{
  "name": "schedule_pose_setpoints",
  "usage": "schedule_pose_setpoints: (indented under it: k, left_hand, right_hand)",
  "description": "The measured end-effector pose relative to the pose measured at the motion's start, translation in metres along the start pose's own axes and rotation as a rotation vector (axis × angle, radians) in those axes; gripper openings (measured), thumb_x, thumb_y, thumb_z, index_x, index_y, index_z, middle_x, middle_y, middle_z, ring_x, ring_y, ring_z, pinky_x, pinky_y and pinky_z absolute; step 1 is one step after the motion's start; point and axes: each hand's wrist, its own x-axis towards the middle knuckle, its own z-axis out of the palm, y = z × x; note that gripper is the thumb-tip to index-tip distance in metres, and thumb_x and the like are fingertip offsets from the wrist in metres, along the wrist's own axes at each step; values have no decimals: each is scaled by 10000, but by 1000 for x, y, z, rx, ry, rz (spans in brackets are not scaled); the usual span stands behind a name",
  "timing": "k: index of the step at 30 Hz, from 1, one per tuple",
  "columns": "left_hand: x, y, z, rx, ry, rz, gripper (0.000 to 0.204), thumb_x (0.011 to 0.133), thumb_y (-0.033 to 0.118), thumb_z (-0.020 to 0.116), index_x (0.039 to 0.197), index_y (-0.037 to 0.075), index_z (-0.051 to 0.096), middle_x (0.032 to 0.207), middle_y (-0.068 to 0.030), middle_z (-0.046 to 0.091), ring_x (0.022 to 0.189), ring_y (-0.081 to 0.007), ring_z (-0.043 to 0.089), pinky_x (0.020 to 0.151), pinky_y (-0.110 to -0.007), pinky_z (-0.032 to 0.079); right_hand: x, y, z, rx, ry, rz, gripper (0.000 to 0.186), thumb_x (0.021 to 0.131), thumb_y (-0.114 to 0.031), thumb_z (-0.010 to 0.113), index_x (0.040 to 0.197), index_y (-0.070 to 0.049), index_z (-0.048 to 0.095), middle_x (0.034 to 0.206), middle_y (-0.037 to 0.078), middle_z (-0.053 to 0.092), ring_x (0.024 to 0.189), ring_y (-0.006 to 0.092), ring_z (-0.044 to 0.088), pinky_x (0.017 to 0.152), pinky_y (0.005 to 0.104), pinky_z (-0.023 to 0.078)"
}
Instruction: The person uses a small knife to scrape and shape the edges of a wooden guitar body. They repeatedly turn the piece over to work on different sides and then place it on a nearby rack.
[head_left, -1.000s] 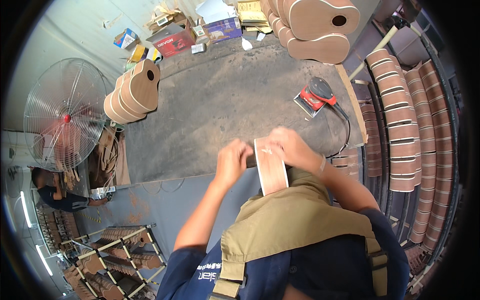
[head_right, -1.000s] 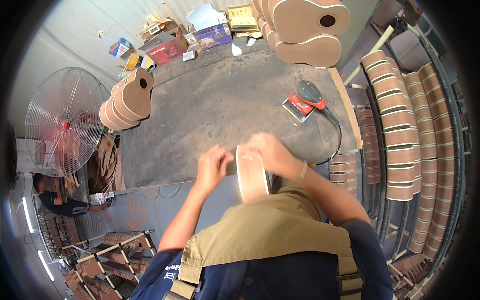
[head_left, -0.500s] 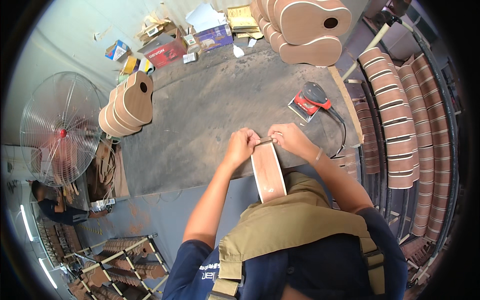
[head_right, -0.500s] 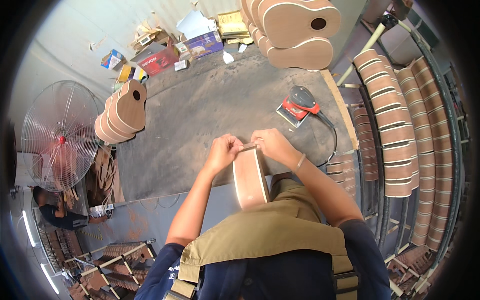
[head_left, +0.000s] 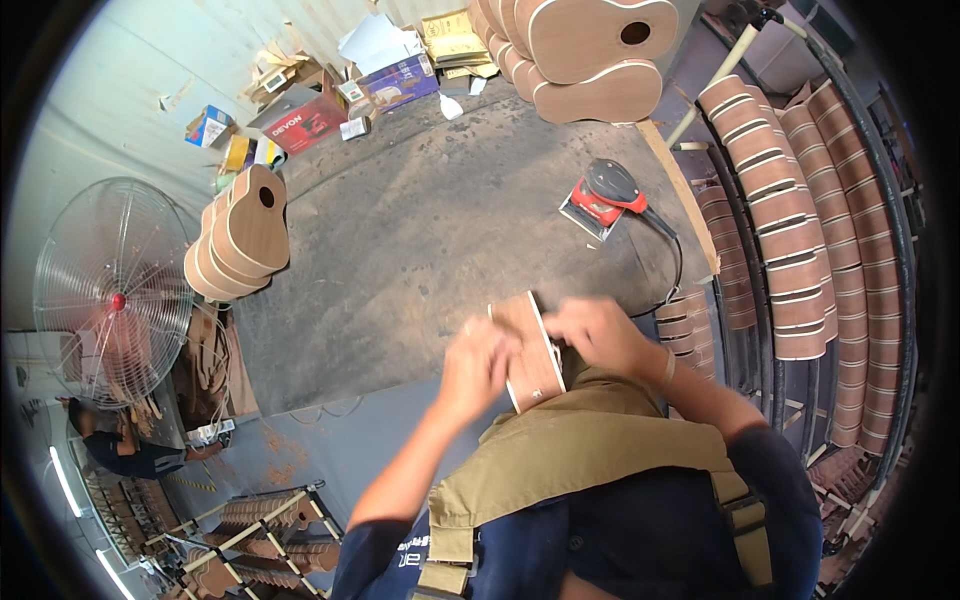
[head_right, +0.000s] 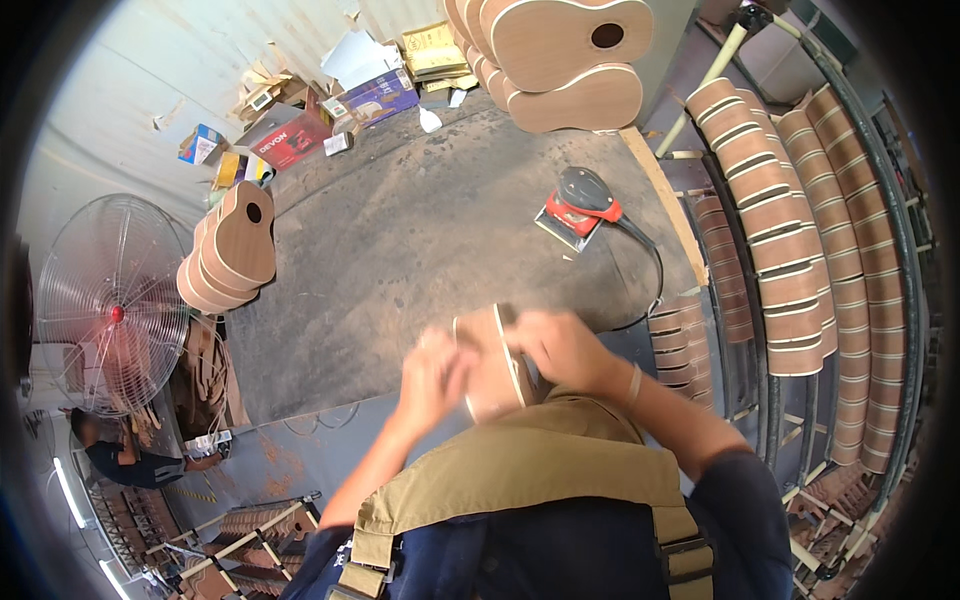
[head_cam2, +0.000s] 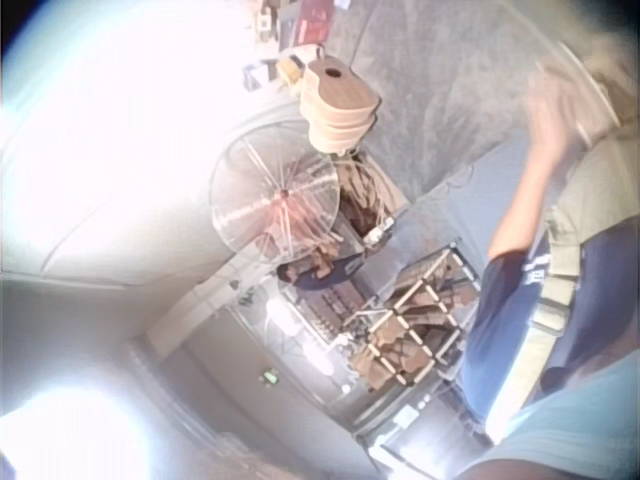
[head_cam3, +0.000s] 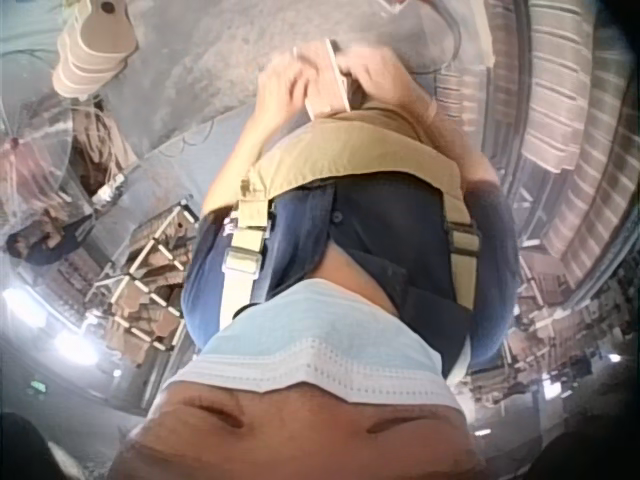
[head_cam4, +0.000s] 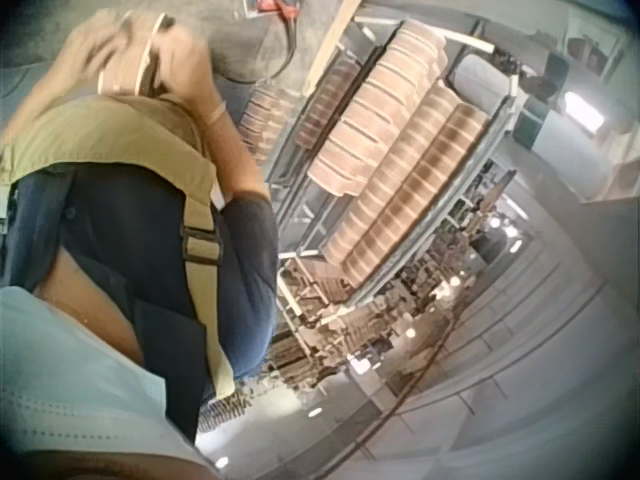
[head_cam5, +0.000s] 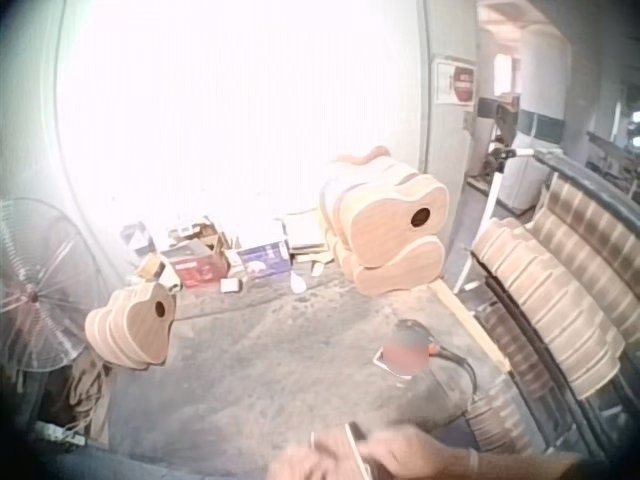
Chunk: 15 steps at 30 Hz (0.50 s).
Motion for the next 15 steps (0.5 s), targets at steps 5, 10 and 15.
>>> schedule_pose_setpoints:
  k: [5, 10, 15]
  left_hand:
    - [56, -100, 26, -227, -255, -501, 57, 812, -24, 713, 826, 25, 687, 853, -173, 664, 888, -413, 627, 775, -488, 522]
    - [6, -22, -2, 58, -87, 24, 118, 783, -47, 693, 854, 28, 636, 855, -175, 585, 834, -402, 571, 728, -481, 508]
    - [-52, 37, -5, -2, -136, 78, 139, 736, -29, 685, 821, 30, 593, 823, -154, 526, 806, -355, 568, 700, -445, 499]
  right_hand:
    - [78, 89, 34, 267, 7, 93, 195, 933, -107, 612, 984, -56, 793, 854, 184, 702, 767, 381, 677, 710, 447, 536]
    - [17, 7, 5, -58, -41, -75, 268, 970, -73, 567, 1137, -71, 776, 844, 160, 678, 773, 345, 672, 698, 418, 541]
    - [-52, -41, 1, 46, -18, -156, 258, 940, -55, 626, 1153, -63, 773, 908, 134, 717, 802, 310, 693, 700, 396, 564]
